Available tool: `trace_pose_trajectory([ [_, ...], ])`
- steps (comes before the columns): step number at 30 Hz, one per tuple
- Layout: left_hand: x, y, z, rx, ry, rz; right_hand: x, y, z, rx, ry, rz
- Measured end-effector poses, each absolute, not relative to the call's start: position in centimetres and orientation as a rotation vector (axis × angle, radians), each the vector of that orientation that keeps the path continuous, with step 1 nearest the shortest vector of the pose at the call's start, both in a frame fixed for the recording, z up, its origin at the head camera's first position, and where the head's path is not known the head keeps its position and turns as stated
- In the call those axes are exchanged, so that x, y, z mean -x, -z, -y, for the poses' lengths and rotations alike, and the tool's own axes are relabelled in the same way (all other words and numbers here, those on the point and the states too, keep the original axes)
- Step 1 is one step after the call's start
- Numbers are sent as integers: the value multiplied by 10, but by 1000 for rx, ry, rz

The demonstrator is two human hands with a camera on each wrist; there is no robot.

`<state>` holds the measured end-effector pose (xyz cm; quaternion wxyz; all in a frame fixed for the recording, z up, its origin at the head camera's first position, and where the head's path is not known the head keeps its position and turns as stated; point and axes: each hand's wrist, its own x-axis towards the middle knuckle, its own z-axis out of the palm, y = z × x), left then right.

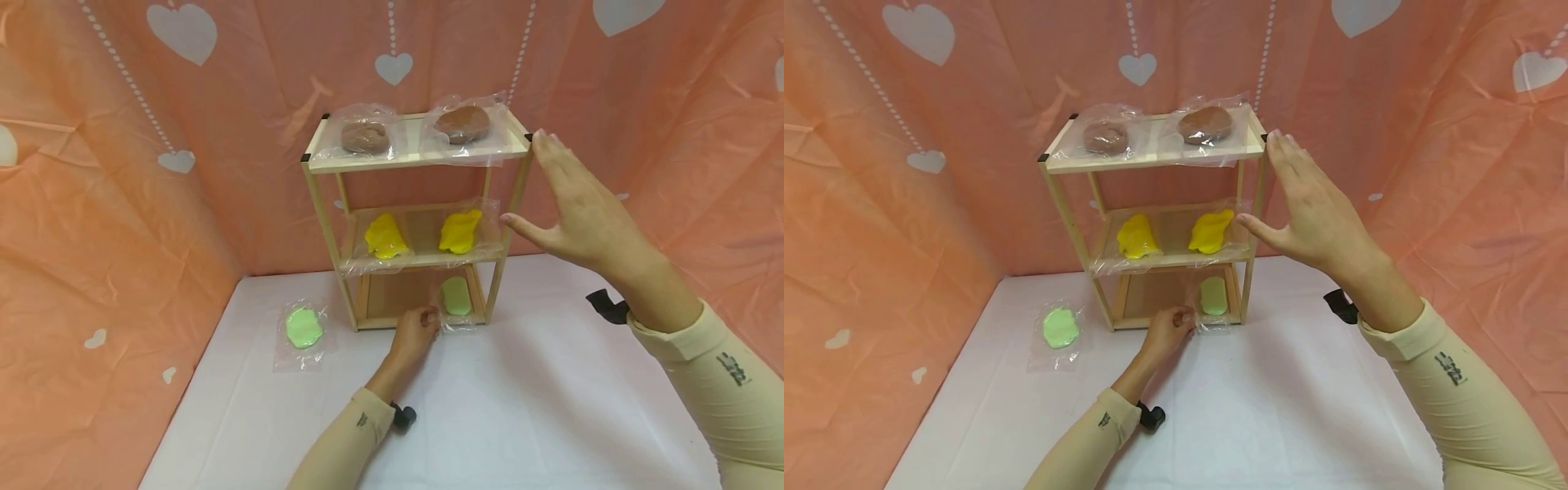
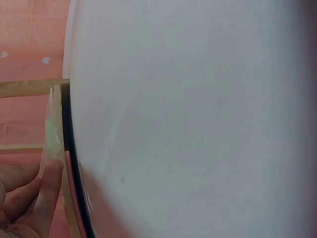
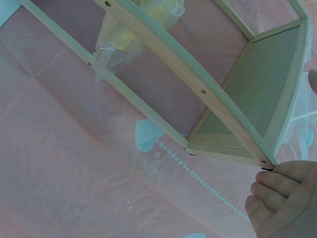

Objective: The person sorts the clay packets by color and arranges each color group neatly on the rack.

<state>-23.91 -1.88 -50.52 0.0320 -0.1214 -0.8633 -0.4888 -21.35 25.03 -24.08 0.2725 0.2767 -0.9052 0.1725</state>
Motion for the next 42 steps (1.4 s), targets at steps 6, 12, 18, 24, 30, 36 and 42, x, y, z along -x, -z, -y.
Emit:
trace_pose_trajectory([
  [6, 241, 505, 17, 353, 1495, 2664, 213, 240, -250, -742, -462, 2437],
  [12, 240, 505, 18, 365, 1467, 2658, 213, 241, -251, -745, -461, 2424],
  [18, 235, 500, 21, 378, 1499, 2658, 213, 242, -252, -736, -463, 2424],
  [24, 226, 493, 30, 346, 1587, 2668, 212, 241, -252, -740, -469, 2420],
  [30, 218, 490, 52, 339, 1573, 2683, 212, 240, -252, -734, -470, 2427],
  [36, 211, 486, 79, 309, 1531, 2692, 211, 239, -252, -739, -453, 2425],
  [42, 207, 482, 110, 247, 1467, 2683, 211, 238, -251, -767, -448, 2408],
])
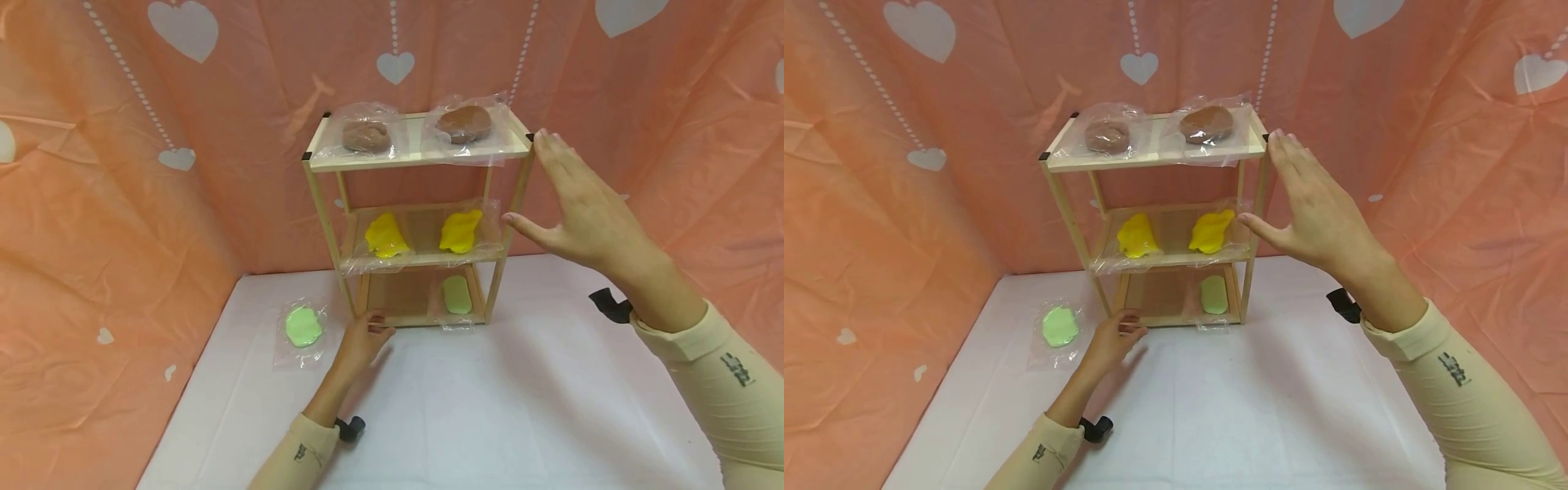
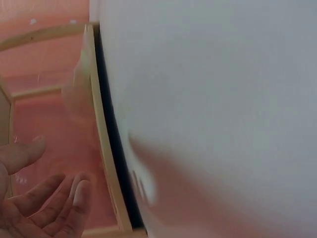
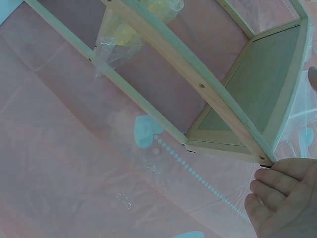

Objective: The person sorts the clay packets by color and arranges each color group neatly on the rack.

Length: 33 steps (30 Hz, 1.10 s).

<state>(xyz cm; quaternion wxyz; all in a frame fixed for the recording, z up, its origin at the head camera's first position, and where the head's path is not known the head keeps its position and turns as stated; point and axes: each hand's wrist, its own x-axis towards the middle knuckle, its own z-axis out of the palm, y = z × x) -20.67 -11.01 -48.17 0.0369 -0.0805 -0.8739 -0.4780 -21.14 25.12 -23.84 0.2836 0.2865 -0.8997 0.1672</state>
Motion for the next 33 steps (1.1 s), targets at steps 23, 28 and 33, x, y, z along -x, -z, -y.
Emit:
trace_pose_trajectory([
  [23, 192, 450, 217, 29, 1182, 2746, 208, 234, -249, -730, -272, 2433],
  [28, 193, 446, 235, -22, 1127, 2776, 208, 232, -249, -718, -237, 2442],
  [33, 198, 447, 253, -44, 1081, 2822, 207, 229, -249, -714, -212, 2440],
])
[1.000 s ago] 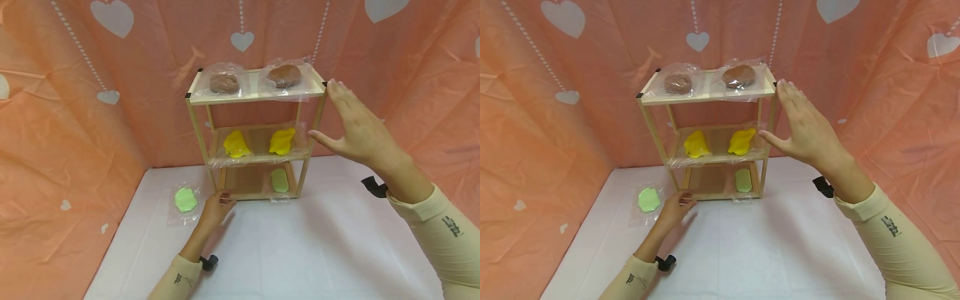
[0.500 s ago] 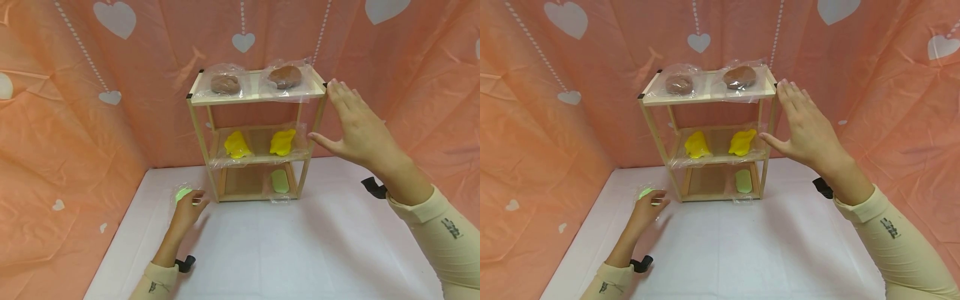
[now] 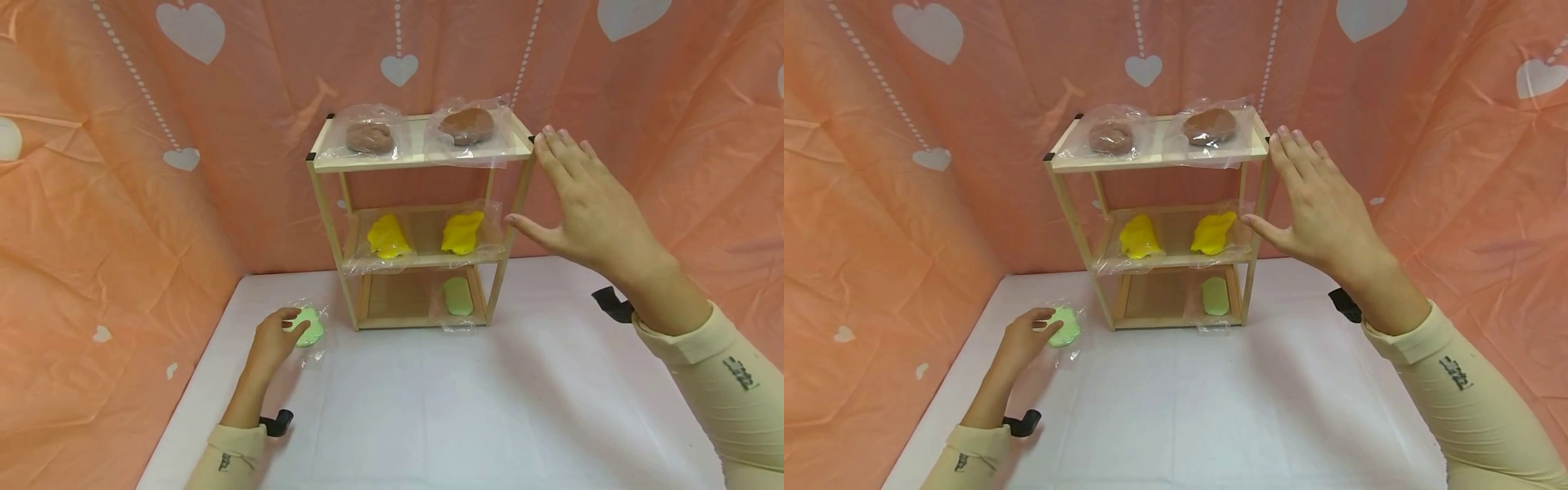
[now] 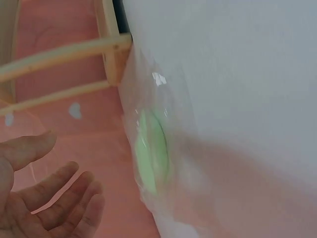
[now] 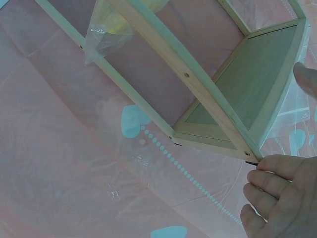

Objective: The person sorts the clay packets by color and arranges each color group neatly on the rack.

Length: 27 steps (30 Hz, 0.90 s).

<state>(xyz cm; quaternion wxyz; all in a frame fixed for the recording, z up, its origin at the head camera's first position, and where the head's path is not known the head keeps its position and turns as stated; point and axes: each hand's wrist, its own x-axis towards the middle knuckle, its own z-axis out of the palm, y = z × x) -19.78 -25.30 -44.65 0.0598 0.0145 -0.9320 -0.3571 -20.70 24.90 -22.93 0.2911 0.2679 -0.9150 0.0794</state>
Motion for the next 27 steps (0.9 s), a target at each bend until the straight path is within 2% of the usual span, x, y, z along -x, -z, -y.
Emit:
trace_pose_trajectory([
  [12, 211, 463, 288, -165, 980, 2898, 205, 229, -248, -699, -201, 2469],
  [27, 213, 480, 291, -237, 940, 3036, 207, 231, -247, -705, -220, 2462],
])
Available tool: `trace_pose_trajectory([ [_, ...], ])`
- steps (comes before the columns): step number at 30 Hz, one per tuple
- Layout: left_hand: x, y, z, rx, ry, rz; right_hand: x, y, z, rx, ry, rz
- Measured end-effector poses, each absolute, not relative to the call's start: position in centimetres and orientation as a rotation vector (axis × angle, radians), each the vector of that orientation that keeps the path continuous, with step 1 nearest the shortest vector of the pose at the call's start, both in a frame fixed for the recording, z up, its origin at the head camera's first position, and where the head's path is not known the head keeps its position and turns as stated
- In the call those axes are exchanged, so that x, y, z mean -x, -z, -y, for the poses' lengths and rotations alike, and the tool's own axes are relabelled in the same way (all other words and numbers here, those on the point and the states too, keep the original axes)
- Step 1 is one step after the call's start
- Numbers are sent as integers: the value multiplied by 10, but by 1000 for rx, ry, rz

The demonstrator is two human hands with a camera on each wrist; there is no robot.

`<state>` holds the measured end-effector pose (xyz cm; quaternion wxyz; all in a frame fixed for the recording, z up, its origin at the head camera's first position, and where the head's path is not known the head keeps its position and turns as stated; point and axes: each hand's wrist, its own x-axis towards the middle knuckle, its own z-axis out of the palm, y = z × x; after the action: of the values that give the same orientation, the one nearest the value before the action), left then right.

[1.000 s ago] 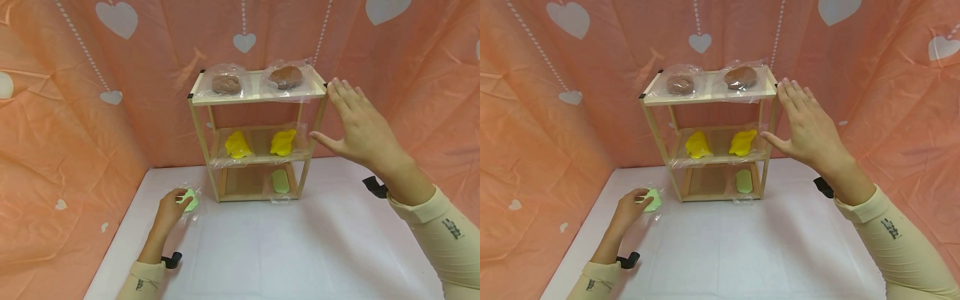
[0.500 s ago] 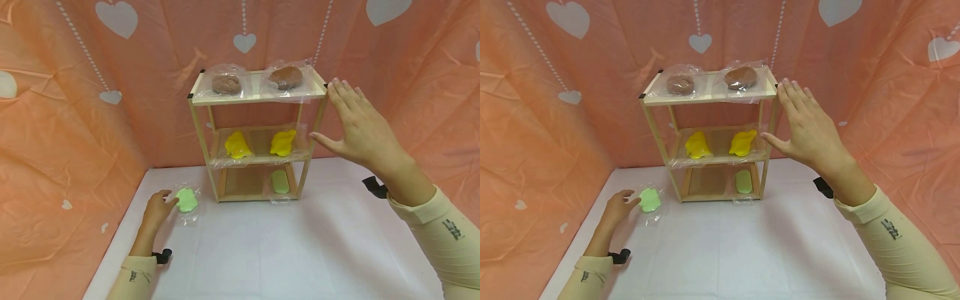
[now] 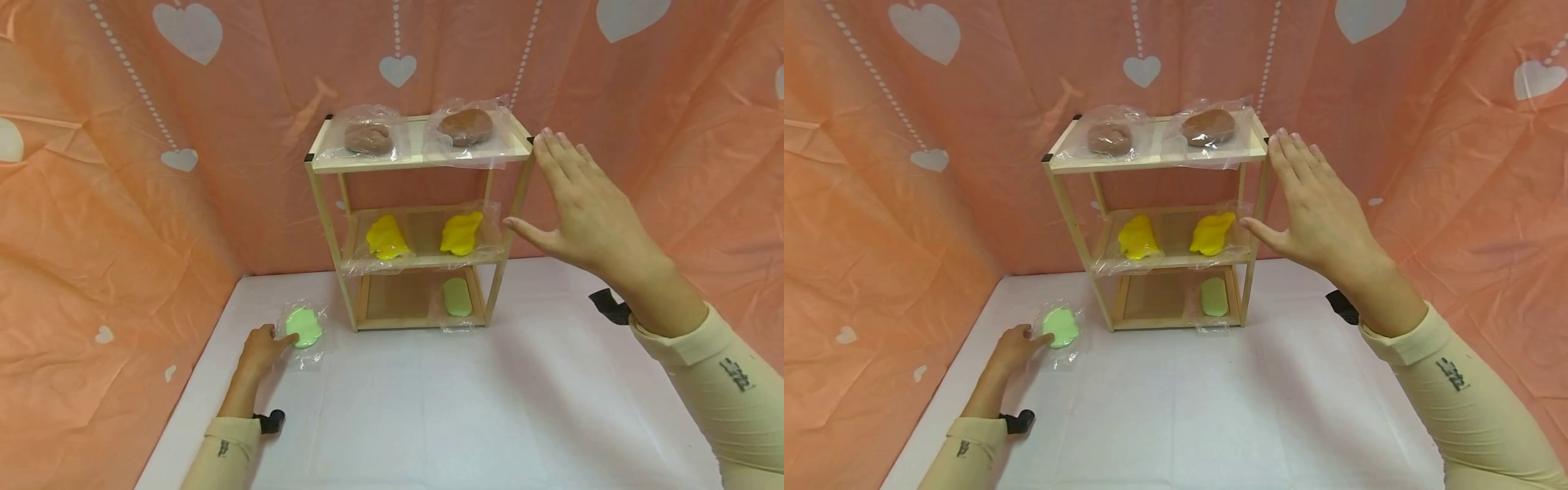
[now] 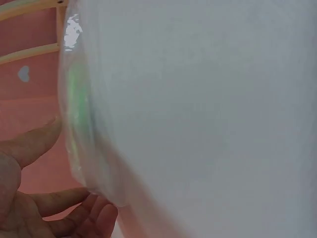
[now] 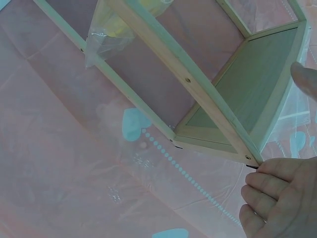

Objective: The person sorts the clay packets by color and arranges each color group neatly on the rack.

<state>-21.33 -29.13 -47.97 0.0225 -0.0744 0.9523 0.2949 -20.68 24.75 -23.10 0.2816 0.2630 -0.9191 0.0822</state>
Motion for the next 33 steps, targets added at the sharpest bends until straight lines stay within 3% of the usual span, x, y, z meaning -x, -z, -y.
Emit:
trace_pose_trajectory([
  [13, 215, 486, 283, 377, -884, -2914, 208, 233, -247, -714, -235, 2459],
  [33, 221, 490, 279, 298, -1301, -2845, 207, 233, -247, -703, -239, 2464],
])
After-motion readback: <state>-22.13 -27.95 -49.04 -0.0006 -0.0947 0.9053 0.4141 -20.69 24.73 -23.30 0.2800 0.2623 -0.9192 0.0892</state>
